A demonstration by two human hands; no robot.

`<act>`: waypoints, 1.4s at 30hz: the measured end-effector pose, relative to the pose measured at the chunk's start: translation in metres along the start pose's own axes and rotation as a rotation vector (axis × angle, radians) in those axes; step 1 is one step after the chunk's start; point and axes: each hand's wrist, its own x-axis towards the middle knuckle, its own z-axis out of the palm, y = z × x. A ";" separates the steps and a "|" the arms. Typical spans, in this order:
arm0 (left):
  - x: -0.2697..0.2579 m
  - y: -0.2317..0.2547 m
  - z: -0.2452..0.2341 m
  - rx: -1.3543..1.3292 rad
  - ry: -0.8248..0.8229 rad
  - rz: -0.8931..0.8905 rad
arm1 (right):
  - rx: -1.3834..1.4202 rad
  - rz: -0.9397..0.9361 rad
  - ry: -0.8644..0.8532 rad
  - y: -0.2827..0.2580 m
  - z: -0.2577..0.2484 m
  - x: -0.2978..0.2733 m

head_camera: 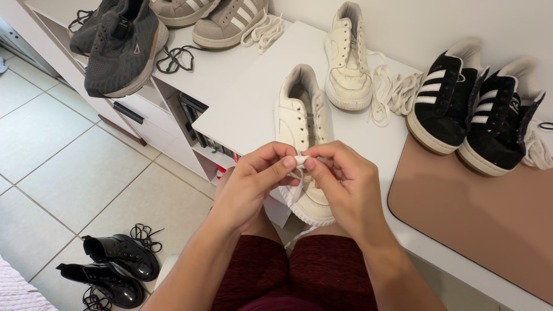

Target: The person unlaces a black boot and then relaces it, threading the laces through the eyelets and tying them. The person then unlaces a white sneaker and begins relacing it.

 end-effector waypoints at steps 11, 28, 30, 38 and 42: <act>0.004 0.008 0.003 -0.240 -0.122 -0.060 | 0.146 0.148 -0.097 0.004 -0.016 0.005; 0.004 0.023 0.001 -0.142 -0.093 0.337 | 0.871 0.320 0.143 0.034 -0.060 0.014; 0.005 0.027 0.001 -0.104 -0.023 0.339 | 0.887 0.309 0.156 0.033 -0.061 0.018; 0.009 0.027 0.030 0.597 -0.066 0.121 | -0.448 -0.234 -0.002 -0.018 -0.048 0.004; 0.001 0.033 0.038 0.687 -0.088 0.078 | -0.135 0.060 -0.319 -0.032 -0.047 0.002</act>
